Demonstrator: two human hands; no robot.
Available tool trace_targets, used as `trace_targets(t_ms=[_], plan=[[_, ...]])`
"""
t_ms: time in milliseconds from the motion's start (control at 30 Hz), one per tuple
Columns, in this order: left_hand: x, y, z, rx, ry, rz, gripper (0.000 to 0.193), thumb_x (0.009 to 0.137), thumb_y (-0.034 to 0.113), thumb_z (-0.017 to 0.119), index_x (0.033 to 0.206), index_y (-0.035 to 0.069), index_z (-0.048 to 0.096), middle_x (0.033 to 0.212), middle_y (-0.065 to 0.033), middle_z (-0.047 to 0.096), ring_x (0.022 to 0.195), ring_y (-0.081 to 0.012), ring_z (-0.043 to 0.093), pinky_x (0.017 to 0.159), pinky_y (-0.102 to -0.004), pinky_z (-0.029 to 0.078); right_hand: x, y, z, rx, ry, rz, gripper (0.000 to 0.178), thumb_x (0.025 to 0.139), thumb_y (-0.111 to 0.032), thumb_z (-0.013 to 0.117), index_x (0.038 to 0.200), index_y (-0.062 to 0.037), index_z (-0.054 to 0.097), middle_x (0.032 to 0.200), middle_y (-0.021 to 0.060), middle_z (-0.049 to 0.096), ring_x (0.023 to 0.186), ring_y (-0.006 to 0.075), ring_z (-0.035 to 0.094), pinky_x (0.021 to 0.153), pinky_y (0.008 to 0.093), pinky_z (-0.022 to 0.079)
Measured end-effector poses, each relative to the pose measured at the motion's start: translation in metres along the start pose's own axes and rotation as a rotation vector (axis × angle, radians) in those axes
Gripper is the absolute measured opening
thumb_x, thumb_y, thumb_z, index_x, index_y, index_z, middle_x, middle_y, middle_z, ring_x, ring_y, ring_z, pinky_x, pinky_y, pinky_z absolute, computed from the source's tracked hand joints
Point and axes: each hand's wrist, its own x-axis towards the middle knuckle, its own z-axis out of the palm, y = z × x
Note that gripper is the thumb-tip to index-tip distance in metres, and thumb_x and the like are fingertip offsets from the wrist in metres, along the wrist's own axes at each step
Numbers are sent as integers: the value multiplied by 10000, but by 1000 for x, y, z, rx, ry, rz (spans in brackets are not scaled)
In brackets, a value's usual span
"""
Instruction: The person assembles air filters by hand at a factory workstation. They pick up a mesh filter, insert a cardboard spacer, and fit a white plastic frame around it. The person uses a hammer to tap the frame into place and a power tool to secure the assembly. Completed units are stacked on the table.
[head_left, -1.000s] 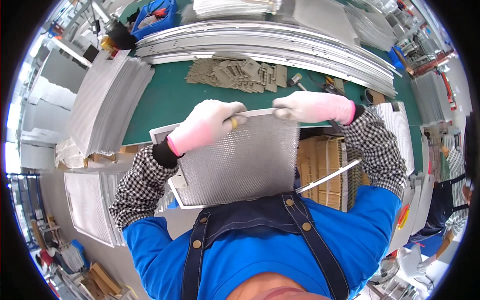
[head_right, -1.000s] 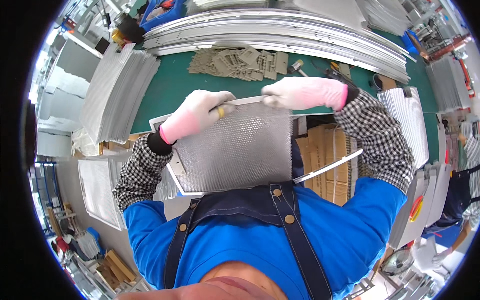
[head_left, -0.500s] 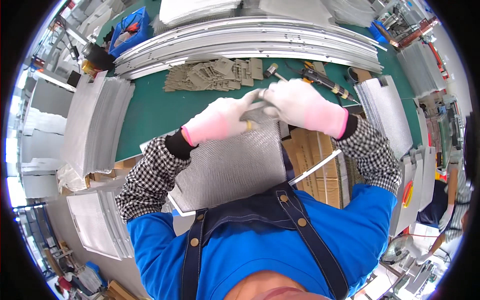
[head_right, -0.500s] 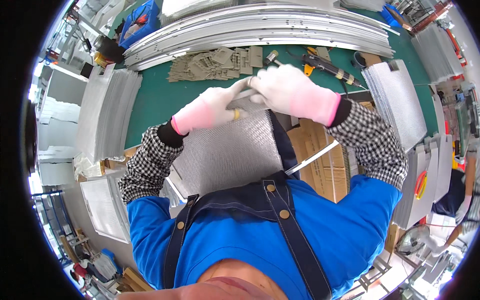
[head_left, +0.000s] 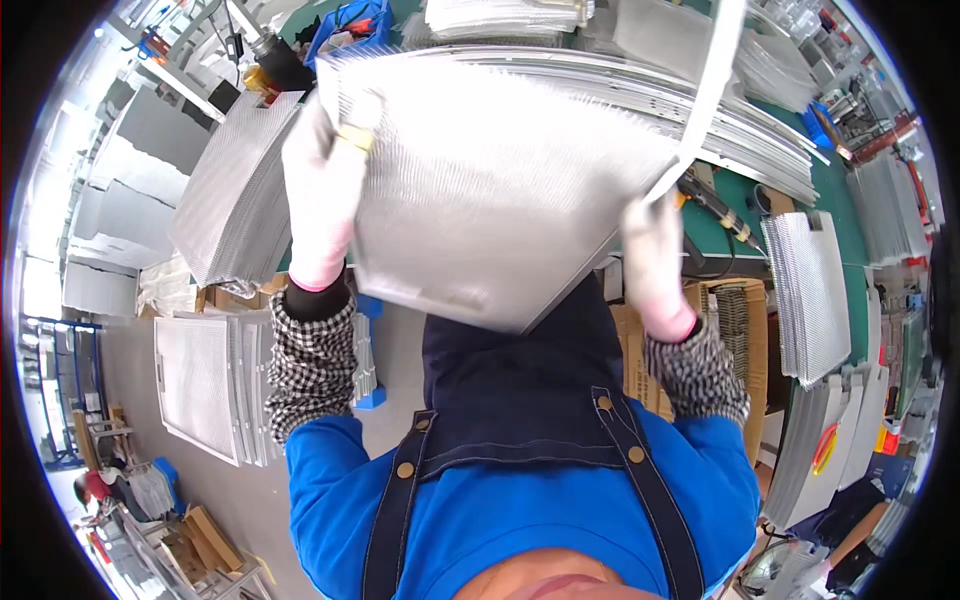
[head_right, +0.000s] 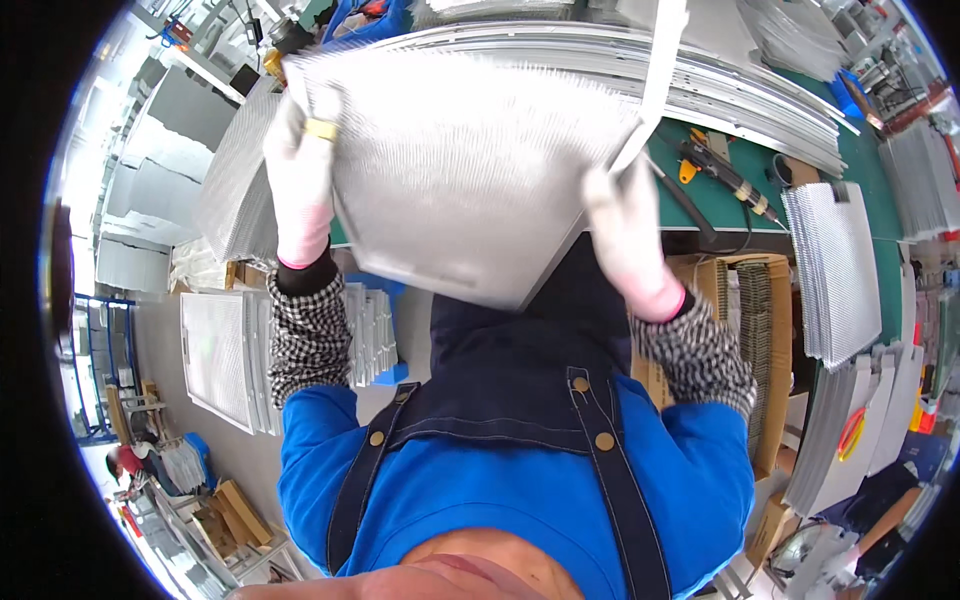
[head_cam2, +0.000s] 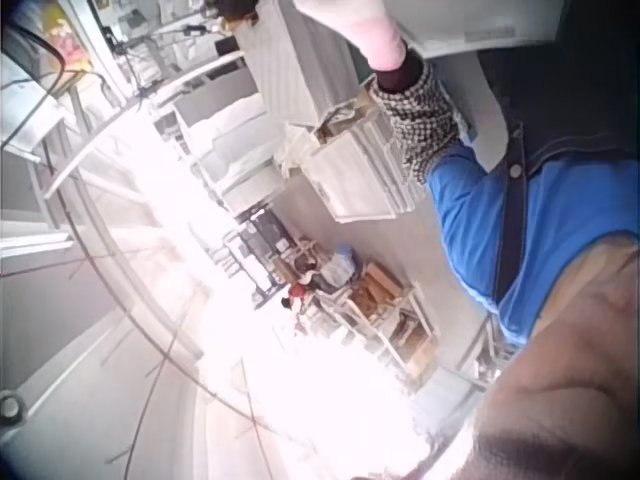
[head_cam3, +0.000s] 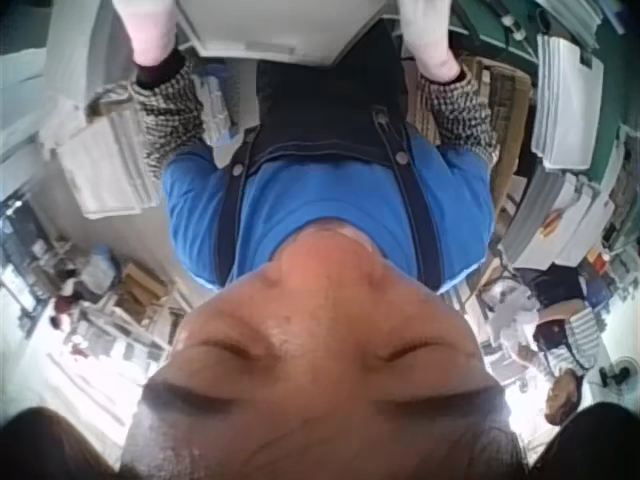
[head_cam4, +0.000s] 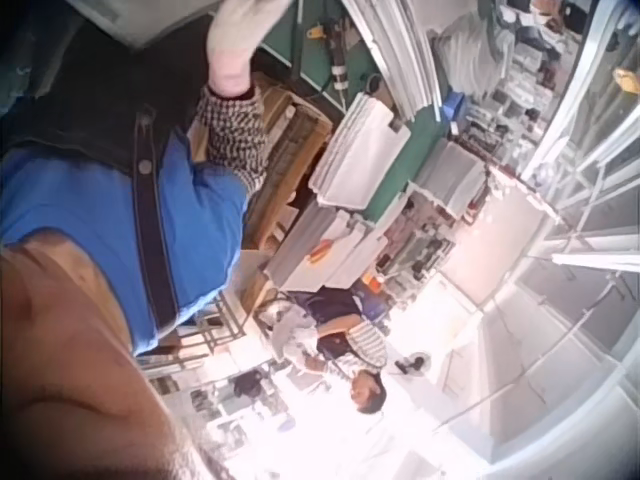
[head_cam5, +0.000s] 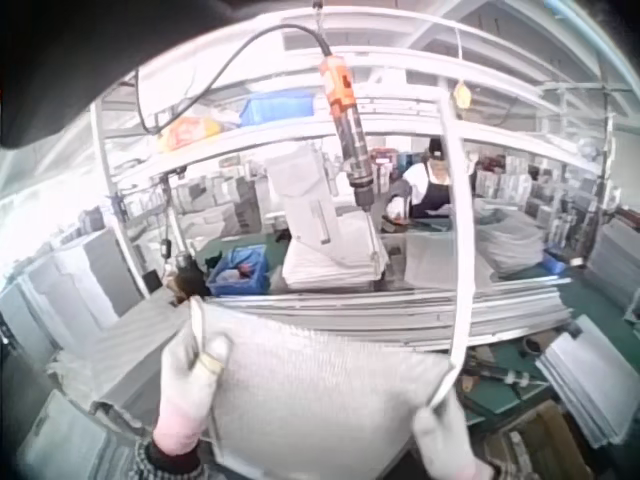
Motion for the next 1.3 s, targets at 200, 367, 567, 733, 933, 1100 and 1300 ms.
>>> trace_targets(t_ms=[200, 367, 567, 733, 933, 1100, 1300], plan=[[7, -49, 35, 309, 279, 376, 288, 1066, 187, 446, 922, -32, 566, 786, -105, 523, 742, -198, 468, 669, -350, 393, 48, -6, -20, -43, 310, -565, 169, 1012, -149, 589, 1024, 19, 596, 795, 6, 577, 652, 85, 464, 619, 251, 414], [12, -66, 64, -61, 263, 140, 311, 1075, 222, 507, 1085, -75, 602, 826, -28, 596, 784, -102, 461, 698, -299, 409, 71, 23, -17, 266, 151, -296, 195, 999, -106, 614, 1161, 1, 635, 913, -41, 600, 792, 39, 483, 721, 220, 422], [-57, -52, 59, -191, 91, -223, 368, 1080, 323, 520, 957, -18, 589, 757, 70, 398, 719, -54, 326, 622, -250, 296, 62, -29, -36, 219, -113, -121, 245, 969, -143, 638, 1176, -12, 626, 997, -24, 618, 926, 54, 537, 854, 225, 436], [-77, -64, 29, -99, -92, -165, 572, 1011, 301, 643, 1439, -32, 458, 1482, -181, 472, 1390, -245, 441, 1144, -383, 360, 53, -13, -32, 96, -248, 99, 255, 942, -199, 686, 1123, -22, 658, 920, -9, 619, 834, 62, 542, 774, 224, 451], [26, 41, 48, 937, -187, 1014, 499, 876, 285, 739, 1291, 45, 598, 1310, -147, 617, 1291, -317, 544, 1067, -426, 447, 71, -30, 22, 78, -518, 123, 305, 932, -238, 709, 1080, 24, 667, 882, -26, 618, 795, 56, 542, 738, 229, 451], [41, 17, 44, 997, -527, 706, 282, 914, 289, 705, 1077, 70, 634, 951, -129, 689, 937, -281, 689, 835, -400, 543, 85, -26, 35, -64, -598, 77, 340, 929, -262, 717, 1119, 18, 684, 849, -21, 606, 755, 43, 504, 678, 214, 420], [1, -16, 42, 495, -654, 69, 289, 904, 205, 726, 1091, 12, 621, 865, -180, 688, 814, -336, 697, 722, -380, 527, 94, -16, 35, -173, -646, -52, 352, 930, -208, 702, 1197, 19, 662, 921, 45, 678, 782, 78, 572, 729, 257, 479]])
